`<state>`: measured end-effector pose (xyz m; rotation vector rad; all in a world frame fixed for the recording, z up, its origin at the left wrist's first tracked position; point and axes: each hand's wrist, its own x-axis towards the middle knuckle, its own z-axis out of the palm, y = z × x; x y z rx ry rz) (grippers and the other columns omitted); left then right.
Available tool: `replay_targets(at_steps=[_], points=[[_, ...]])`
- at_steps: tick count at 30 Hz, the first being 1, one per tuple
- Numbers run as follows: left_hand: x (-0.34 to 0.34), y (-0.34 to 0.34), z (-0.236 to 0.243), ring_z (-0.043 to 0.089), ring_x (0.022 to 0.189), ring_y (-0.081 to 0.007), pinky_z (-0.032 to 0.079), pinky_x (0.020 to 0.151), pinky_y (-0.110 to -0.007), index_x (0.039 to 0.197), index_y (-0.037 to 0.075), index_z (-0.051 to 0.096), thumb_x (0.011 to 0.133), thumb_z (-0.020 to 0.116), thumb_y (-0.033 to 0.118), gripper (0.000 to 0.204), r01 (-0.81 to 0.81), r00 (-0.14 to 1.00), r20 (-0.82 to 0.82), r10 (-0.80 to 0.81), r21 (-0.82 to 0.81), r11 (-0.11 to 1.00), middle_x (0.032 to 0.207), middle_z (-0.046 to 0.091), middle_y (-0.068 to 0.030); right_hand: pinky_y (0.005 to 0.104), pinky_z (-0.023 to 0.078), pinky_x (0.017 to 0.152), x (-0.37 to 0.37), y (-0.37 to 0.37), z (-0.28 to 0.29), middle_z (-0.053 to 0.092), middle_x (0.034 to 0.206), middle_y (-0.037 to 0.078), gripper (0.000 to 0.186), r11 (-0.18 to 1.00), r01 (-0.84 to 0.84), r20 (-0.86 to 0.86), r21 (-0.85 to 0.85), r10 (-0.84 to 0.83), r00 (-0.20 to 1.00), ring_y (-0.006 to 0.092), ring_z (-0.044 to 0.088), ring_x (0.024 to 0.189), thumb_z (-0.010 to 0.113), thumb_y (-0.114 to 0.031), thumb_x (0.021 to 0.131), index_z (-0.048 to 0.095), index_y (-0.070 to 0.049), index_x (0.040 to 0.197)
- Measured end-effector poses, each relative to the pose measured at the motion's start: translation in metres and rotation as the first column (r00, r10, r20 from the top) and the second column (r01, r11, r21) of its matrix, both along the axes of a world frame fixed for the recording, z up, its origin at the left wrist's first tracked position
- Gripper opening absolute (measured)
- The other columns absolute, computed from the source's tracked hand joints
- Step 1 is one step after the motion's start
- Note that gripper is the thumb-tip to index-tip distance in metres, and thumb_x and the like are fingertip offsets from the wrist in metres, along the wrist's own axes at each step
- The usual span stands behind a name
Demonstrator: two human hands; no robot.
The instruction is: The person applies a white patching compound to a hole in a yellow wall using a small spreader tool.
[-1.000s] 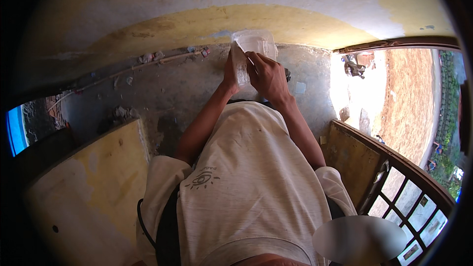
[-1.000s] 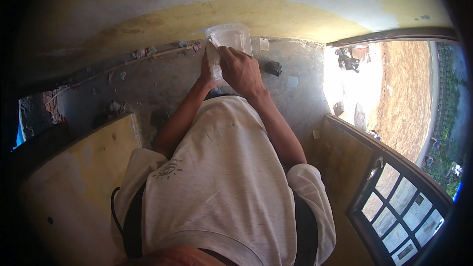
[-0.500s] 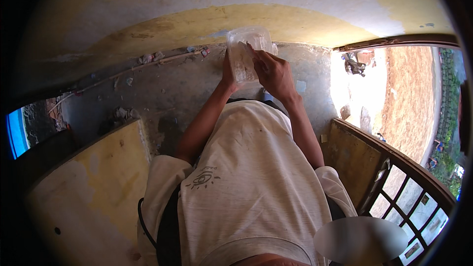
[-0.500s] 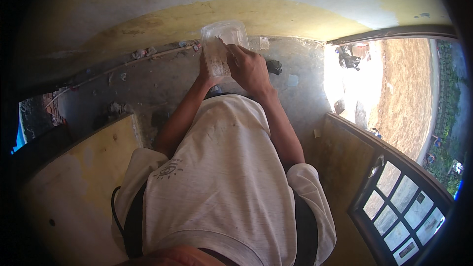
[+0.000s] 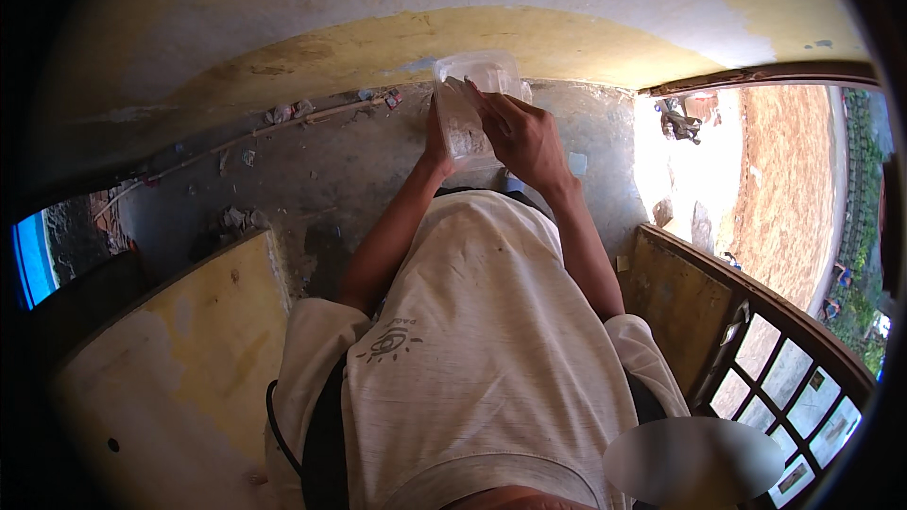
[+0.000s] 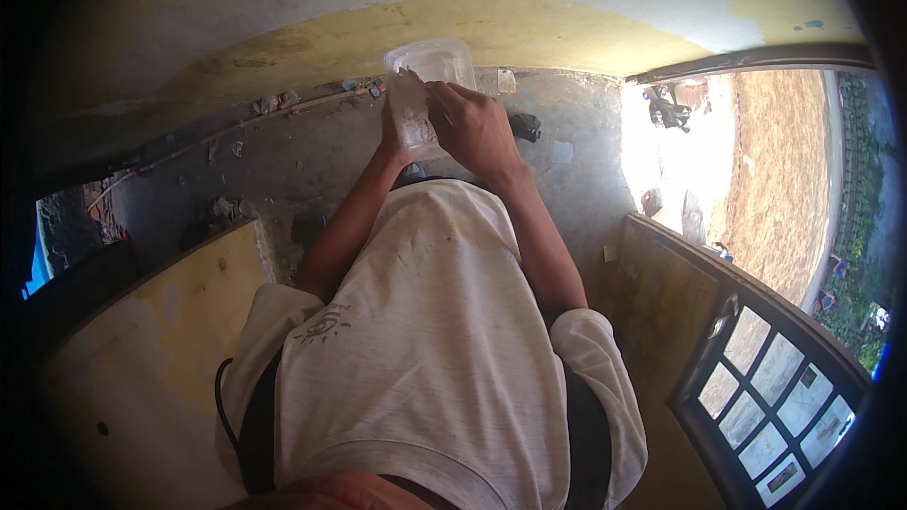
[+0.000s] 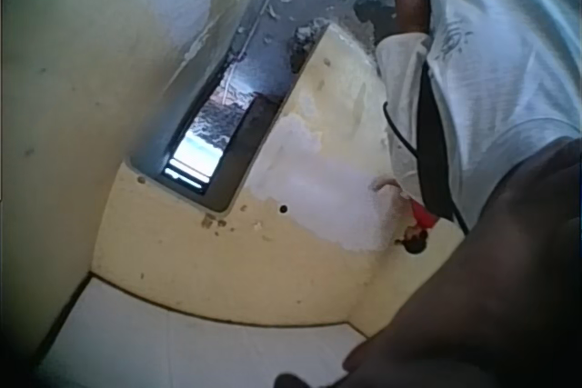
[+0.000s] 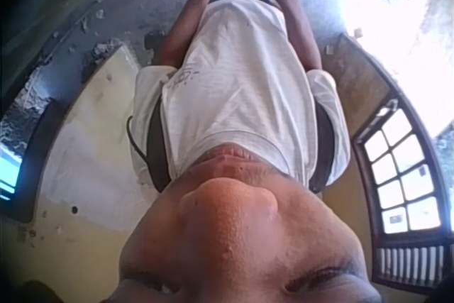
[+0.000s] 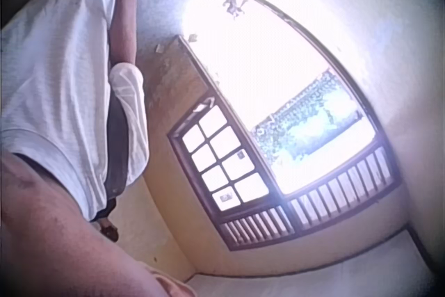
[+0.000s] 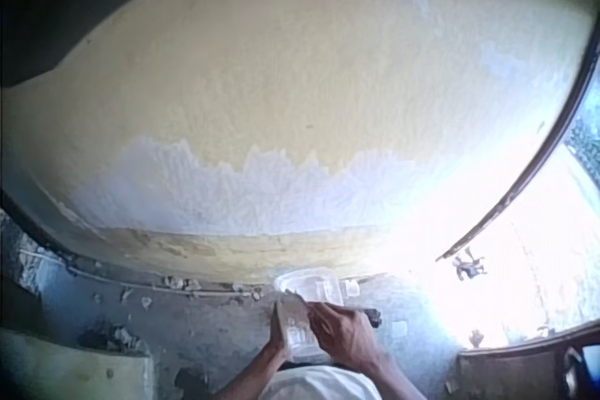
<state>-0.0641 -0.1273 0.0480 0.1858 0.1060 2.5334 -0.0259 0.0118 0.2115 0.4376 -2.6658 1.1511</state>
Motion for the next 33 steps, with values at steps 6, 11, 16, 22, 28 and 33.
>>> replay_targets(at_steps=[6,11,16,22,28,33], points=[[0.000,0.002,0.030,0.064,0.117,-0.0271,0.053,0.100,-0.047,0.140,0.016,0.054,0.104,0.035,0.055,0.056,-0.106,0.983,0.080,0.164,-0.485,0.868,0.130,0.064,-0.0080,0.0452,0.055,0.061,-0.003,0.010,-0.007,0.071,0.091,0.017,0.019,0.987,0.157,0.011,0.018,-0.157,0.988,0.0382,0.069,0.072,0.064,-0.007,0.090,0.067,-0.005,0.109],[0.006,0.001,0.012,0.061,0.123,-0.0295,0.050,0.104,-0.049,0.143,0.017,0.052,0.105,0.030,0.054,0.057,-0.091,0.982,0.119,0.149,-0.392,0.915,0.136,0.061,-0.0096,0.0471,0.055,0.063,0.003,-0.004,-0.019,0.071,0.092,0.019,0.018,0.992,0.116,0.049,-0.047,-0.113,0.992,0.0415,0.068,0.075,0.065,-0.008,0.090,0.067,-0.003,0.106],[0.004,-0.001,0.024,0.055,0.131,-0.0325,0.045,0.110,-0.053,0.150,0.013,0.043,0.107,0.026,0.050,0.059,-0.041,0.999,-0.008,0.041,-0.140,0.989,0.146,0.053,-0.0128,0.0427,0.053,0.065,-0.005,0.016,-0.032,0.069,0.086,0.022,0.018,0.962,0.271,0.159,0.029,-0.272,0.949,0.0397,0.069,0.074,0.069,-0.014,0.091,0.064,-0.001,0.102],[0.011,-0.013,-0.008,0.055,0.132,-0.0336,0.046,0.109,-0.057,0.151,0.009,0.040,0.107,0.028,0.047,0.060,-0.139,0.987,0.033,0.157,-0.323,0.936,0.146,0.052,-0.0158,0.0454,0.053,0.069,-0.015,0.021,-0.057,0.067,0.097,0.022,0.036,0.980,0.168,0.154,-0.107,-0.151,0.976,0.0377,0.067,0.081,0.069,-0.022,0.094,0.056,-0.001,0.121],[0.020,-0.039,-0.071,0.060,0.124,-0.0332,0.049,0.105,-0.056,0.146,0.011,0.047,0.104,0.035,0.052,0.060,-0.164,0.918,0.290,0.272,-0.347,0.924,0.137,0.058,-0.0131,0.0265,0.047,0.068,-0.013,0.043,-0.135,0.066,0.097,0.006,0.039,0.869,0.302,0.470,-0.392,-0.093,0.878,0.0110,0.060,0.081,0.057,-0.033,0.105,0.057,-0.002,0.130],[0.030,-0.056,-0.129,0.055,0.126,-0.0329,0.046,0.106,-0.057,0.144,0.013,0.049,0.102,0.041,0.053,0.059,-0.225,0.743,0.386,0.546,-0.625,0.748,0.137,0.056,-0.0099,0.0237,0.043,0.063,-0.014,0.080,-0.251,0.067,0.096,0.005,0.042,0.724,0.508,0.710,-0.467,-0.036,0.704,0.0081,0.058,0.076,0.052,-0.038,0.107,0.060,-0.001,0.126]])
